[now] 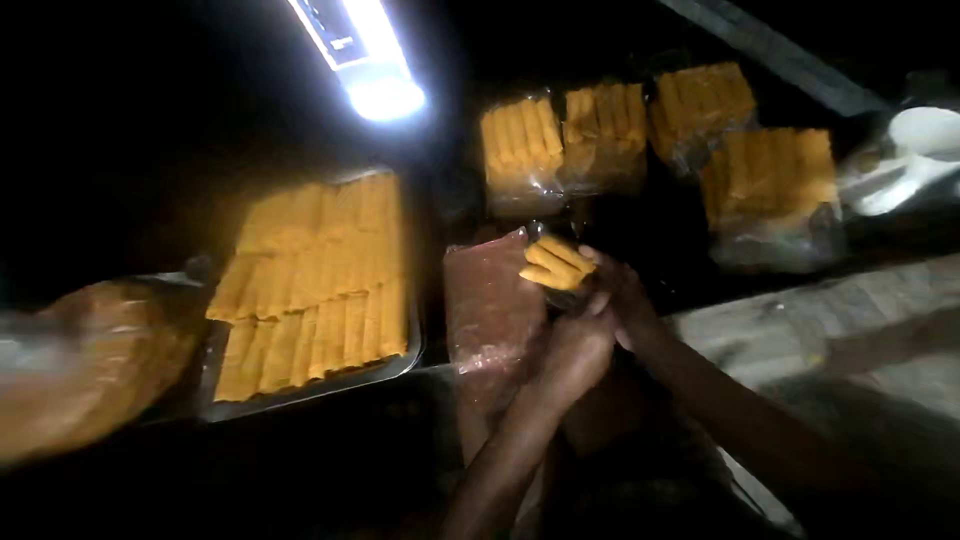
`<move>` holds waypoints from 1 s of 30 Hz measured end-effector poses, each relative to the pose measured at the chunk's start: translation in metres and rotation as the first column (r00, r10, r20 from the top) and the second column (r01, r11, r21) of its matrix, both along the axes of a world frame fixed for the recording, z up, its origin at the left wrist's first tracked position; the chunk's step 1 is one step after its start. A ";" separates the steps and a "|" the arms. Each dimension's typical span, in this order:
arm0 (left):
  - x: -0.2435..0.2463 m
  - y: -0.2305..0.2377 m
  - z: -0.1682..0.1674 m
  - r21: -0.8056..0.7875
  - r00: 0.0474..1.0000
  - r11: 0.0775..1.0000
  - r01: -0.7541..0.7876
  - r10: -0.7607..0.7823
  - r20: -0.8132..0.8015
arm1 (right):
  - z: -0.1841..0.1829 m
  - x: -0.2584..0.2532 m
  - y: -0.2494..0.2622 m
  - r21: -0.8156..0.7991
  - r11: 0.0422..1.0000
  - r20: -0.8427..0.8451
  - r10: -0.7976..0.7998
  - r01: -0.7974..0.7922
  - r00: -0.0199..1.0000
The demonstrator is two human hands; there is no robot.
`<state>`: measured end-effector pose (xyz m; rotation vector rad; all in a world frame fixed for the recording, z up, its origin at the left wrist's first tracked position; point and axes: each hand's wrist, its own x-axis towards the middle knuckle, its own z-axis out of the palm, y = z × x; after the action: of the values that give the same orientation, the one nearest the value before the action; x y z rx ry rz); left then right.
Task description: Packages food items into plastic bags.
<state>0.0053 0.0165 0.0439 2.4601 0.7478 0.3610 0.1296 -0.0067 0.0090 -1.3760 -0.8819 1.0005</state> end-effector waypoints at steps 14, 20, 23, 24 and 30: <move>-0.043 0.095 0.002 0.066 0.827 0.833 -0.549 0.553 -0.104 | 0.010 0.022 -0.035 -0.176 0.984 0.421 0.068 0.008 0.905; -0.009 0.101 0.032 0.064 0.785 0.846 -0.529 0.517 -0.342 | 0.014 0.018 -0.027 -0.180 0.984 0.596 0.119 -0.012 0.794; 0.000 0.110 0.032 -0.229 0.835 0.811 -0.538 0.474 -0.281 | 0.014 0.015 -0.022 -0.156 0.987 0.599 0.133 -0.047 0.790; 0.001 0.115 0.026 -0.277 0.844 0.802 -0.530 0.464 -0.269 | 0.014 0.015 -0.020 -0.151 0.987 0.605 0.134 -0.052 0.785; 0.002 0.123 0.019 -0.416 0.865 0.759 -0.501 0.436 -0.247 | 0.009 0.015 -0.015 -0.154 0.986 0.654 0.146 -0.057 0.742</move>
<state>0.0075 0.1392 0.0631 1.8263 1.3503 0.1606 0.1441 -0.0219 0.0181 -1.8561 -1.4566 0.6345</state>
